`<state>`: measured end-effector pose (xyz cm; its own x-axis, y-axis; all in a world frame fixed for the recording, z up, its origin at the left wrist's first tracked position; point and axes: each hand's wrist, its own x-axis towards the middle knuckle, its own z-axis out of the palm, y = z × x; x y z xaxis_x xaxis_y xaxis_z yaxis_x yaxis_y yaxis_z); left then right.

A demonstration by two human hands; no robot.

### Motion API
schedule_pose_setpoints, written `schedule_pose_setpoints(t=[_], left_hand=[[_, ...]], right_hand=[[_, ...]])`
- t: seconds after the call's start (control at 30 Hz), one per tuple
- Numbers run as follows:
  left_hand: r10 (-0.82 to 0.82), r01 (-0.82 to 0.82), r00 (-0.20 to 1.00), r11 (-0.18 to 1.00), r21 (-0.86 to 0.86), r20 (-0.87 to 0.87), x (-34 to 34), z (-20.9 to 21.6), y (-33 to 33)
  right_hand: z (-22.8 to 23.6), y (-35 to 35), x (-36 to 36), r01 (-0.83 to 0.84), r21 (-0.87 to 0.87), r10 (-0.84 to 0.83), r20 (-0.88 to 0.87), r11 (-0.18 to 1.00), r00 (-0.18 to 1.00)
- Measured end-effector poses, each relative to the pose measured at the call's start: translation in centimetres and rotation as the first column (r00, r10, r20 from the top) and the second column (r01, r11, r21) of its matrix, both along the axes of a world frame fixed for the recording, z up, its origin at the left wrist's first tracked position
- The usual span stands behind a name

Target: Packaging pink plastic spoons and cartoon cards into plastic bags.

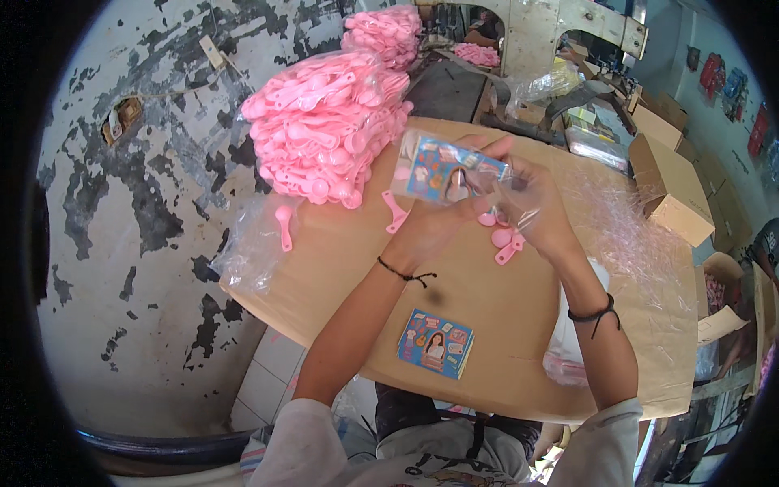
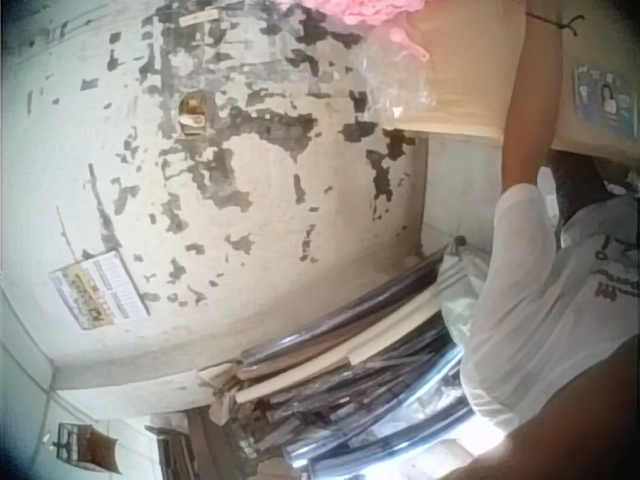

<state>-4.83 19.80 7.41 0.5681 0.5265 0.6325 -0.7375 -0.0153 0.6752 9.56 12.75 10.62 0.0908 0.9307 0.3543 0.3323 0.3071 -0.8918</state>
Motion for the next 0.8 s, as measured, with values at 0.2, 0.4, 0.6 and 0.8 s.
schedule_pose_setpoints(t=[0.2, 0.4, 0.6, 0.8], left_hand=[[0.127, -0.095, 0.962, 0.986, -0.140, 0.242, -4.2, 0.5, 5.3], [0.170, -0.062, 0.905, 0.960, -0.273, 0.390, -5.6, 0.3, 7.5], [0.211, -0.181, 0.969, 0.960, -0.212, 0.128, -4.5, -0.2, 6.5], [0.190, -0.148, 0.969, 0.958, -0.246, 0.158, -3.1, -0.7, 5.8]], right_hand=[[-1.2, 2.9, -1.0, -0.408, -0.269, 0.360, -0.213, 0.872, 0.908], [-9.2, 3.5, -5.5, -0.428, 0.104, 0.093, 0.905, 0.898, 0.414], [-5.5, 3.7, -3.2, -0.391, 0.183, 0.039, 0.867, 0.902, 0.496], [-0.8, 0.8, 5.1, 0.069, 0.094, -0.095, 0.296, 0.993, 0.950]])
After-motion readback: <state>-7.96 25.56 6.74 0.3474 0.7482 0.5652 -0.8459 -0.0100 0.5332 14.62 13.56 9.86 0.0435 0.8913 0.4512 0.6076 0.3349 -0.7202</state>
